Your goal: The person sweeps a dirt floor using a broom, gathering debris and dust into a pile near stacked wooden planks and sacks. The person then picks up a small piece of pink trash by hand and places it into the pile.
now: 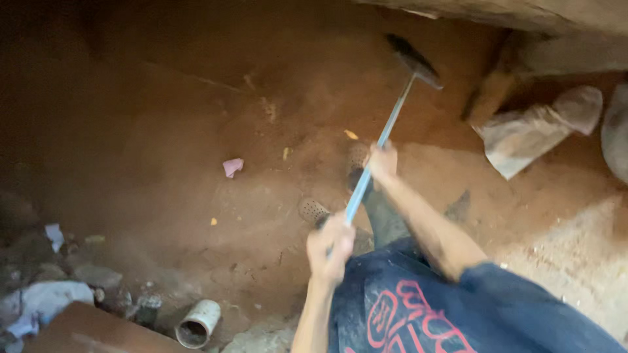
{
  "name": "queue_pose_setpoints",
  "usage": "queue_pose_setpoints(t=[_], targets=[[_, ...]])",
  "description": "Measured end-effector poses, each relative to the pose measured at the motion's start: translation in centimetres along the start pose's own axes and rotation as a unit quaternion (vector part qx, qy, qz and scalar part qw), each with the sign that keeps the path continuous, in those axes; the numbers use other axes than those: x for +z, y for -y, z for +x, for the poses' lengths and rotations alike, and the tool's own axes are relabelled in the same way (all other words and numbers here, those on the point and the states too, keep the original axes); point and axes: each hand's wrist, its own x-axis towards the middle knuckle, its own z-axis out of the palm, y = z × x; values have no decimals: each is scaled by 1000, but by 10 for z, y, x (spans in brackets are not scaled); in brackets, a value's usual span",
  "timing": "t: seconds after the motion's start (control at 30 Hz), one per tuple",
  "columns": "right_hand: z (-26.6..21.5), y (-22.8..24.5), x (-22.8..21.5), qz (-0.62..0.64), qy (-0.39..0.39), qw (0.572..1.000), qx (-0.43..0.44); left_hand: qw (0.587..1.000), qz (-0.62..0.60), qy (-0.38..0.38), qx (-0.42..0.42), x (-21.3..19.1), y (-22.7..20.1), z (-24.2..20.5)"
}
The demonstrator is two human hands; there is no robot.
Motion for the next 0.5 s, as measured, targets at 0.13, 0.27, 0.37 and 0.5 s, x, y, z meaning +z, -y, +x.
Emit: queue_pose_setpoints(t=[0.13, 0.27, 0.37, 0.5], targets=[[64, -34, -15, 101, -28, 993, 53, 996, 84, 27, -34, 36, 34, 61], [-6, -62, 50, 126, 32, 976, 173, 974, 219, 41, 27, 19, -43, 29], [-81, -37, 89, 151, 61, 954, 253, 969, 224, 79, 67, 3, -76, 7], [-113, 27, 70, 163, 44, 955, 243, 950, 67, 260, 162, -7, -77, 5]])
